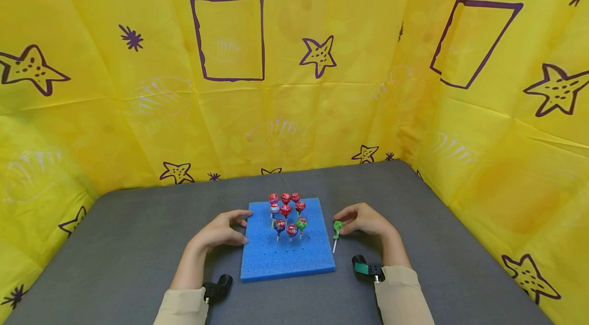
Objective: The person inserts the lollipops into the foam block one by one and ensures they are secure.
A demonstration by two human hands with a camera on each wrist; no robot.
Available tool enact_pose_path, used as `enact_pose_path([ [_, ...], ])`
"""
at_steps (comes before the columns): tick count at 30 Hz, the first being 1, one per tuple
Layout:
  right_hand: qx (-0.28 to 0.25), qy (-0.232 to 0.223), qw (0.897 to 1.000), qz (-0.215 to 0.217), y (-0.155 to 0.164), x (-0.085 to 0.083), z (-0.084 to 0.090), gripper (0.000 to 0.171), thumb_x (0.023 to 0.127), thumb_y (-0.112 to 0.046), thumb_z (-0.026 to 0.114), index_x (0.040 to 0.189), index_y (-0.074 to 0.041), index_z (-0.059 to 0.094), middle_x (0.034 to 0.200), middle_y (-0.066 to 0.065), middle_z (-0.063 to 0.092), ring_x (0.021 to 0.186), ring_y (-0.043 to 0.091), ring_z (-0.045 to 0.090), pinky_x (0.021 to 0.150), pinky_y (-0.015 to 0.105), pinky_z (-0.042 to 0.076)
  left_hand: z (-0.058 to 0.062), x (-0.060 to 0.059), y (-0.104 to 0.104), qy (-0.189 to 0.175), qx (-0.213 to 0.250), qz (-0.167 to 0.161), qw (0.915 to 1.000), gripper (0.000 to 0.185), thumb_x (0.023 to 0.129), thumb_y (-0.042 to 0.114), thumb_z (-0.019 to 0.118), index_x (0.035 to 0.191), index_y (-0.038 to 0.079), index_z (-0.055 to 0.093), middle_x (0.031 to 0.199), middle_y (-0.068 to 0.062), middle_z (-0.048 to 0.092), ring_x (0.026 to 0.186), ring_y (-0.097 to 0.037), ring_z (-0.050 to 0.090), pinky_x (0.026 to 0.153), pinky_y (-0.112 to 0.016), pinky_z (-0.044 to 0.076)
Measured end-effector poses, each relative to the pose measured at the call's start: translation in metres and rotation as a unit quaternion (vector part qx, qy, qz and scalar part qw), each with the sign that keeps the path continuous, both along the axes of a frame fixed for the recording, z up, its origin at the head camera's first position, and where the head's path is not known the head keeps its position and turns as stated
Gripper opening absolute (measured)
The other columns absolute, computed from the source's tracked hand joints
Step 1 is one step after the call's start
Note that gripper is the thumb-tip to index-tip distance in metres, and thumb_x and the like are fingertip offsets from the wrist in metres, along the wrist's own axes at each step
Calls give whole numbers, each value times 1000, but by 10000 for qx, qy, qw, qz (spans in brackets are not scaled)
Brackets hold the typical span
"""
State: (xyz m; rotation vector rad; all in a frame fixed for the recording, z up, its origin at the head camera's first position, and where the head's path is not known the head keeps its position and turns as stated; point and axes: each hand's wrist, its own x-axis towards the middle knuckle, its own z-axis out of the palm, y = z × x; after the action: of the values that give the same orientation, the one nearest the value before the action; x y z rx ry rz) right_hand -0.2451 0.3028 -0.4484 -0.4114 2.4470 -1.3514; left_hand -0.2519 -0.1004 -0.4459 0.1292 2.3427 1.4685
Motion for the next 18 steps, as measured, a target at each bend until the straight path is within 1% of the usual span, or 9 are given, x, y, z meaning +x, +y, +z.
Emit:
enact_pose_path([
  [8,39,0,10000,-36,-1,0,0,37,82,-11,77,116,1,70,115,21,70,97,21,67,82,21,57,1,0,-1,-11,-10,-74,10000,67,74,-3,78,137,9,56,110,-14,56,79,-18,63,75,-33,61],
  [18,-34,4,10000,63,0,-1,-1,37,84,-12,76,118,0,69,118,21,69,97,21,66,82,21,56,-1,0,0,-28,-27,-11,10000,66,74,-3,78,135,11,58,108,-12,57,78,-18,63,75,-34,61],
])
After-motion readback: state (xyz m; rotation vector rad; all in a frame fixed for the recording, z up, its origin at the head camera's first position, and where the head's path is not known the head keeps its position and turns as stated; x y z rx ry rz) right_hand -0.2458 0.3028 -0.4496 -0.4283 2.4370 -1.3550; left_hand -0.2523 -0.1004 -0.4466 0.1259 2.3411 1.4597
